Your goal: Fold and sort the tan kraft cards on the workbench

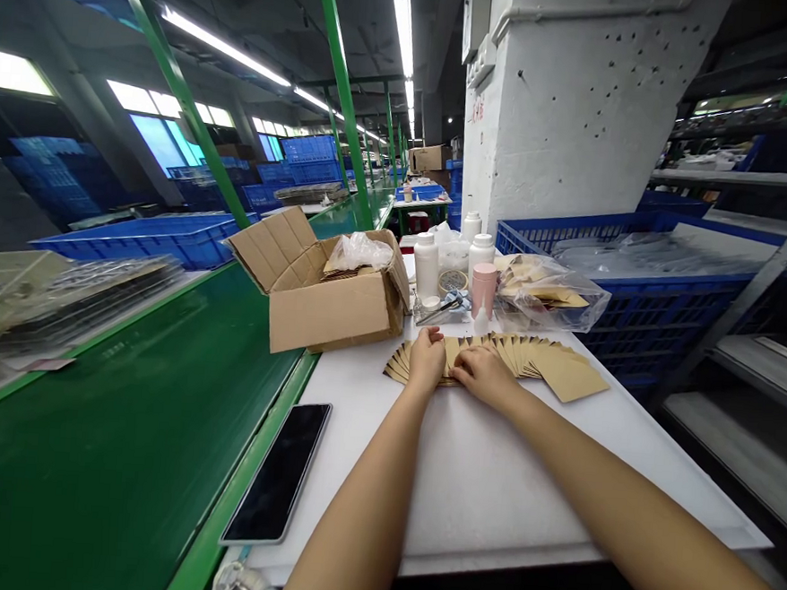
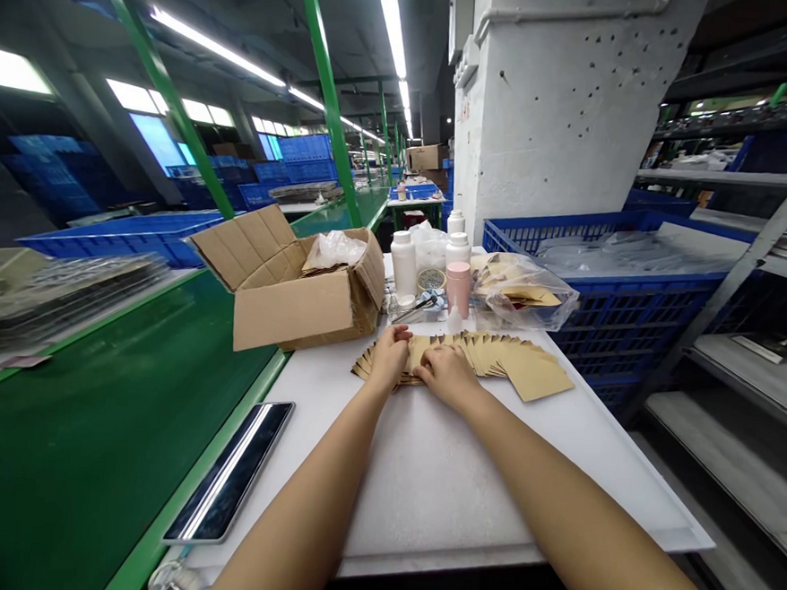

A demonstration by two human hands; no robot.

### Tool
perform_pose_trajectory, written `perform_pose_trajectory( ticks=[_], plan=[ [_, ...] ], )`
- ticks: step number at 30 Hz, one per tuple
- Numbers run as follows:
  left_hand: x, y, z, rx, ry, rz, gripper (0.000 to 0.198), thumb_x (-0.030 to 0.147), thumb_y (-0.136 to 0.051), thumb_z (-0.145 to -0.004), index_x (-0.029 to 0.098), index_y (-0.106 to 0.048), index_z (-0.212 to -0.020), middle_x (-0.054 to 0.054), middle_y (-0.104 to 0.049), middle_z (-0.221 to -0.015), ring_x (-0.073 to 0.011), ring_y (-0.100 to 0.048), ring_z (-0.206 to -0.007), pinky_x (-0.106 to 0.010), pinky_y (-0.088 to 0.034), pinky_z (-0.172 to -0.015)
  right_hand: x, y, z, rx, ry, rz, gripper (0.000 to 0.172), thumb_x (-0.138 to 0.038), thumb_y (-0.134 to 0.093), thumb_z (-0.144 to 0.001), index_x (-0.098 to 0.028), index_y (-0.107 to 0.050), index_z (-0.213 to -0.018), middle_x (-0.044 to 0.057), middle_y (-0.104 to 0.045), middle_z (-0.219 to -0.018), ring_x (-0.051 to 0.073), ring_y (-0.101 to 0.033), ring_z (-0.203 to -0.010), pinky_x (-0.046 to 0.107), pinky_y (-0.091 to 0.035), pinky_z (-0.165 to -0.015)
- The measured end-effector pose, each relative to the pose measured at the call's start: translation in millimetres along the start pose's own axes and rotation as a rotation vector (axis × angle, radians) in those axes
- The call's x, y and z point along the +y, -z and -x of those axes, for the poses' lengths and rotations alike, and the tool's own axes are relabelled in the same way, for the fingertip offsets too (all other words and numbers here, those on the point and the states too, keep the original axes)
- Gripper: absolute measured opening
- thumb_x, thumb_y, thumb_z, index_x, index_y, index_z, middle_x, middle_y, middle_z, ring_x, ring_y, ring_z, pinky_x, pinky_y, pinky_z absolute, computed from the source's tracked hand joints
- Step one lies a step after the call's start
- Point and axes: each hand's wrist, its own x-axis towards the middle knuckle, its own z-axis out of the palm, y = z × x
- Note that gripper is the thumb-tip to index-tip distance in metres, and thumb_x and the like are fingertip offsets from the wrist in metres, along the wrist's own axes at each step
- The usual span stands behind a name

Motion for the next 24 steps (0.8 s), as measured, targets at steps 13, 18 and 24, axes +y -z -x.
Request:
perform_pose_trajectory(
  ticks=[13, 18, 24],
  plan=[
    [-2.3, 1.4, 2.4, -0.260, -0.131, -0.379, 0.085, 0.007, -0.046, -0.064, 0.016, -0.016, -0.143, -0.015, -0.052, -0.127, -0.0228, -0.050, -0.115, -0.032, -0.038, -0.096, -1.2, 3.8, 1.4, -0.020, 0.023, 0.013, 0.016, -0.027, -0.048, -0.081, -0.017, -0.059, -0.073, 0.004, -0.062, -0.081, 0.016, -0.052, -0.082, 0.030, -0.035, -0.081],
    [-1.7, 1.1, 2.5, -0.268, -0.144, -0.332, 0.086, 0.007, -0.046, -0.064, 0.012, -0.013, -0.143, -0.017, -0.053, -0.127, -0.0214, -0.049, -0.117, -0.031, -0.035, -0.099, -1.0, 3.9, 2.0, -0.007, 0.029, 0.015, 0.017, -0.026, -0.047, -0.081, -0.017, -0.058, -0.073, 0.005, -0.062, -0.081, 0.017, -0.052, -0.084, 0.030, -0.035, -0.082],
    [0.5, 0.9, 6.9, -0.274, -0.241, -0.513, 0.084, 0.010, -0.046, -0.067, 0.012, -0.013, -0.144, -0.017, -0.057, -0.119, -0.0251, -0.050, -0.111, -0.033, -0.037, -0.095, -1.3, 5.0, 2.5, -0.018, 0.034, 0.018, 0.014, -0.024, -0.047, -0.078, -0.017, -0.058, -0.074, 0.006, -0.062, -0.083, 0.019, -0.053, -0.087, 0.032, -0.035, -0.084]
  ],
)
